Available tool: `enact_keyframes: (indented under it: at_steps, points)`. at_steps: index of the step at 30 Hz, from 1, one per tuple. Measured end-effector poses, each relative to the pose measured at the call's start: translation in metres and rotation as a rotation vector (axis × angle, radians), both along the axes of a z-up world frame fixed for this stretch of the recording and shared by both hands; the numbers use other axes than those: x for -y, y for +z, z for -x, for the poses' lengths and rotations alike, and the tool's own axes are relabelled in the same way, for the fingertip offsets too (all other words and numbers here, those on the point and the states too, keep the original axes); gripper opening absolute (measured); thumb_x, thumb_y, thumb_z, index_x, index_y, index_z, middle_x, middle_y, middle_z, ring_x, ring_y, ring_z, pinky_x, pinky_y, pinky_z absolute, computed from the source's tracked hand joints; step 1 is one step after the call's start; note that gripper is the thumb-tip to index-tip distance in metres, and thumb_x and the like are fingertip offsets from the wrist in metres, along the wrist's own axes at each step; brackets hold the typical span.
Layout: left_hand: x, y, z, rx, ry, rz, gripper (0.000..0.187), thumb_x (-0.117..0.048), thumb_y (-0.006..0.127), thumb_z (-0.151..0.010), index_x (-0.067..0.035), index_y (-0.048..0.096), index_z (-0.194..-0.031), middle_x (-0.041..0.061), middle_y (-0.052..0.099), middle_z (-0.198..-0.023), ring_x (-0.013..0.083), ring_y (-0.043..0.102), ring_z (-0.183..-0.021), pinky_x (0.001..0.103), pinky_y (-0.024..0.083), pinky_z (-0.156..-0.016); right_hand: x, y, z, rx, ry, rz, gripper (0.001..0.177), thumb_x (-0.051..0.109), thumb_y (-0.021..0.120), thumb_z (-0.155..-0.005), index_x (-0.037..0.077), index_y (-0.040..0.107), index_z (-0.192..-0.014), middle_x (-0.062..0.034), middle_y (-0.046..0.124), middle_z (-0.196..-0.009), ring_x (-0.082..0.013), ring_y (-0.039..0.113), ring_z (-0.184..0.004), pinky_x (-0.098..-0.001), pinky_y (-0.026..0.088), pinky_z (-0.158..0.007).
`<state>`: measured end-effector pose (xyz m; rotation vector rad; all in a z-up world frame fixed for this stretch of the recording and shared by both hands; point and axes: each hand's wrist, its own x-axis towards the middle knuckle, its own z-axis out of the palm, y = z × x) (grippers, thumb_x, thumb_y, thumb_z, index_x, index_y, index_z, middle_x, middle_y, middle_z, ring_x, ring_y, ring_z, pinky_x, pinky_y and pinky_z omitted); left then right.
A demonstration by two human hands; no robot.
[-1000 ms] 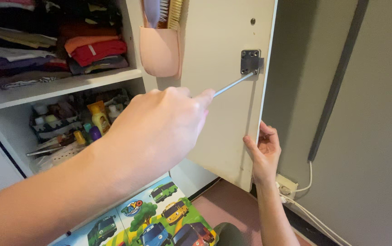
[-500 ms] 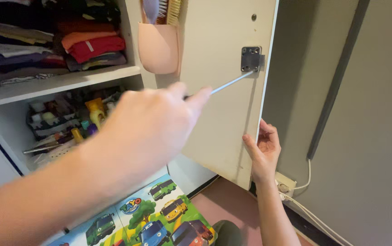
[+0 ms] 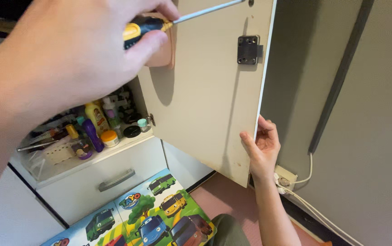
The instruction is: The person sits on the floor and organizes various toiletries and small items from a low table into a white cabinet. They place bottles, tubes, and containers onto shelves, then use a screwdriver to tighten the cabinet door hinge.
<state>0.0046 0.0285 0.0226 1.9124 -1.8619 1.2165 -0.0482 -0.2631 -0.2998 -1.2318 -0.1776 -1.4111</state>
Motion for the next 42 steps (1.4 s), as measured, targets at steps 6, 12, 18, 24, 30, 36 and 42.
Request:
enact_keyframes:
  at_steps: [6, 12, 18, 24, 30, 36, 42]
  points:
    - [0.003, 0.001, -0.007, -0.092, 0.083, -0.006, 0.027, -0.027, 0.066, -0.096, -0.014, 0.071, -0.119, 0.013, 0.071, -0.09, 0.0319, 0.066, -0.073, 0.045, 0.05, -0.063, -0.001, -0.001, 0.0, -0.034, -0.022, -0.018, 0.044, -0.003, 0.073, -0.093, 0.002, 0.055, -0.133, -0.0016, 0.058, -0.121, -0.0104, 0.057, -0.113, -0.0284, 0.05, -0.099]
    - [0.009, 0.008, -0.001, 0.029, -0.023, 0.022, 0.026, -0.028, 0.068, -0.095, -0.015, 0.073, -0.116, 0.014, 0.074, -0.093, 0.0368, 0.069, -0.076, 0.048, 0.054, -0.066, -0.006, 0.004, 0.005, -0.056, -0.038, -0.027, 0.044, -0.002, 0.072, -0.092, 0.001, 0.056, -0.133, -0.0018, 0.057, -0.119, -0.0107, 0.058, -0.113, -0.0285, 0.05, -0.099]
    - [0.005, 0.012, 0.012, -0.118, 0.223, -0.005, 0.029, -0.04, 0.068, -0.098, -0.026, 0.073, -0.122, 0.013, 0.075, -0.082, 0.0359, 0.071, -0.07, 0.048, 0.057, -0.068, -0.006, 0.005, 0.006, -0.033, -0.019, -0.03, 0.044, -0.002, 0.072, -0.091, 0.001, 0.056, -0.132, -0.001, 0.056, -0.121, -0.0104, 0.056, -0.111, -0.0284, 0.049, -0.097]
    - [0.01, 0.011, 0.009, -0.122, 0.128, 0.025, 0.025, -0.034, 0.067, -0.096, -0.023, 0.074, -0.117, 0.014, 0.075, -0.087, 0.0372, 0.07, -0.071, 0.049, 0.056, -0.067, -0.006, 0.006, 0.006, -0.07, -0.05, -0.044, 0.044, -0.003, 0.073, -0.091, 0.001, 0.056, -0.131, -0.001, 0.056, -0.118, -0.0106, 0.056, -0.11, -0.029, 0.05, -0.097]
    - [0.007, 0.012, 0.014, -0.137, 0.207, 0.002, 0.027, -0.038, 0.068, -0.096, -0.026, 0.074, -0.12, 0.014, 0.075, -0.085, 0.0364, 0.071, -0.071, 0.049, 0.057, -0.069, -0.006, 0.008, 0.007, -0.029, -0.027, -0.016, 0.043, -0.003, 0.072, -0.091, 0.0, 0.057, -0.131, -0.001, 0.055, -0.119, -0.0107, 0.056, -0.11, -0.0284, 0.049, -0.097]
    - [0.006, 0.01, 0.012, -0.156, 0.167, 0.003, 0.029, -0.036, 0.068, -0.095, -0.024, 0.074, -0.12, 0.013, 0.075, -0.089, 0.0366, 0.071, -0.073, 0.048, 0.057, -0.07, -0.01, 0.009, 0.01, -0.052, -0.016, -0.046, 0.042, -0.003, 0.072, -0.09, 0.001, 0.057, -0.129, -0.0014, 0.057, -0.119, -0.0105, 0.057, -0.11, -0.0287, 0.05, -0.097]
    - [0.008, 0.01, 0.011, -0.195, 0.162, -0.002, 0.03, -0.036, 0.068, -0.094, -0.024, 0.074, -0.121, 0.01, 0.077, -0.097, 0.036, 0.072, -0.074, 0.047, 0.057, -0.073, -0.009, 0.011, 0.011, -0.053, -0.028, -0.031, 0.042, -0.002, 0.072, -0.091, 0.0, 0.058, -0.13, -0.0014, 0.057, -0.116, -0.0108, 0.056, -0.107, -0.0288, 0.05, -0.094]
